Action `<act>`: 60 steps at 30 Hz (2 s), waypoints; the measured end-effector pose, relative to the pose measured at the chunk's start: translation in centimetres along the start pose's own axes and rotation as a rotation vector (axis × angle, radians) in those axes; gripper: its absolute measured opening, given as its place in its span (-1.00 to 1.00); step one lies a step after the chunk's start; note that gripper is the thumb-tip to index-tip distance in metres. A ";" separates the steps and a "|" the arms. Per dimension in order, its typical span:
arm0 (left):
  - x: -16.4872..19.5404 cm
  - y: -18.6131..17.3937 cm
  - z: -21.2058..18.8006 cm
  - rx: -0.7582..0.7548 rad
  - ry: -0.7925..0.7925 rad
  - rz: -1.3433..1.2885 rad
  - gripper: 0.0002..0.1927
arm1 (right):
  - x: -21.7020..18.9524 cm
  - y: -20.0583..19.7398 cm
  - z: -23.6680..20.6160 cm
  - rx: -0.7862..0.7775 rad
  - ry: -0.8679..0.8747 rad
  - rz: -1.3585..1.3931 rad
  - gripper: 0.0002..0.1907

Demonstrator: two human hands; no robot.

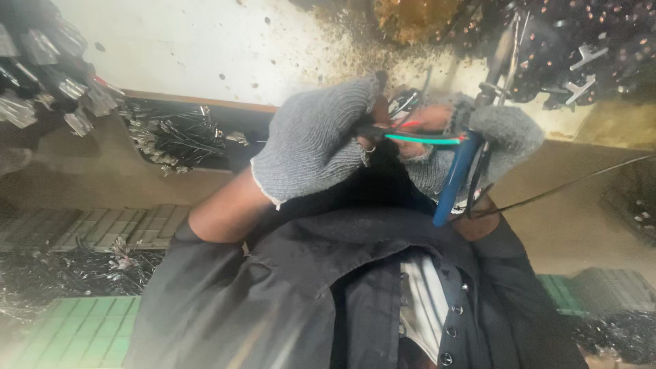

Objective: The person solders the ends of colored electrical wires at a workbench, holding a wire in one hand and a soldering iron in the other, dipping wire ends into a flux cake and touching the hot iron to the exposed strands to tin them, working through wires one at a time.

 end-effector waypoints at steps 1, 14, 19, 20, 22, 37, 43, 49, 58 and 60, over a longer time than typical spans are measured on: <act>-0.1 0.0 -0.1 -0.019 -0.016 -0.024 -0.81 | 0.0 -0.1 -0.1 0.007 -0.001 -0.004 -0.77; -1.2 -0.1 -0.5 -0.012 0.067 -0.035 -0.66 | -0.4 0.2 -0.8 0.049 -0.043 -0.101 -0.83; -0.9 0.2 -0.5 -0.031 0.040 -0.002 -0.73 | 1.3 -0.5 -0.9 0.029 -0.013 -0.054 -0.85; -0.8 0.2 -0.5 -0.026 0.031 -0.015 -0.73 | 1.5 -0.6 -0.7 0.019 -0.001 -0.040 -0.85; -0.8 0.2 -0.5 -0.018 0.029 -0.007 -0.72 | 1.8 -0.9 -0.1 -0.030 0.043 0.040 -0.86; -1.0 0.4 -0.4 0.014 0.012 0.032 -0.80 | 1.9 -0.6 -2.3 0.182 -0.115 -0.158 -0.77; -0.7 0.3 0.0 0.035 0.100 0.048 -0.79 | -0.7 -1.2 3.0 -0.508 0.842 0.734 -0.66; -0.7 0.0 -0.4 0.029 0.081 0.026 -0.84 | 0.8 -0.5 -1.5 0.166 -0.139 -0.063 -0.88; -0.8 0.7 -0.4 0.151 0.188 0.106 -0.73 | 2.0 -1.2 -0.9 0.208 -0.002 0.054 -0.86; -0.4 0.1 -0.2 0.225 0.141 0.068 -0.84 | 0.8 -0.4 -2.0 0.425 -0.256 -0.225 -0.85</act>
Point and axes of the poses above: each hand's wrist, its own z-axis towards the middle knuckle, its own y-axis out of the palm, x = y × z, the point moved 1 cm from there along z, towards the middle knuckle, and after that the axes turned 7 degrees about y, right-handed, at the moved point
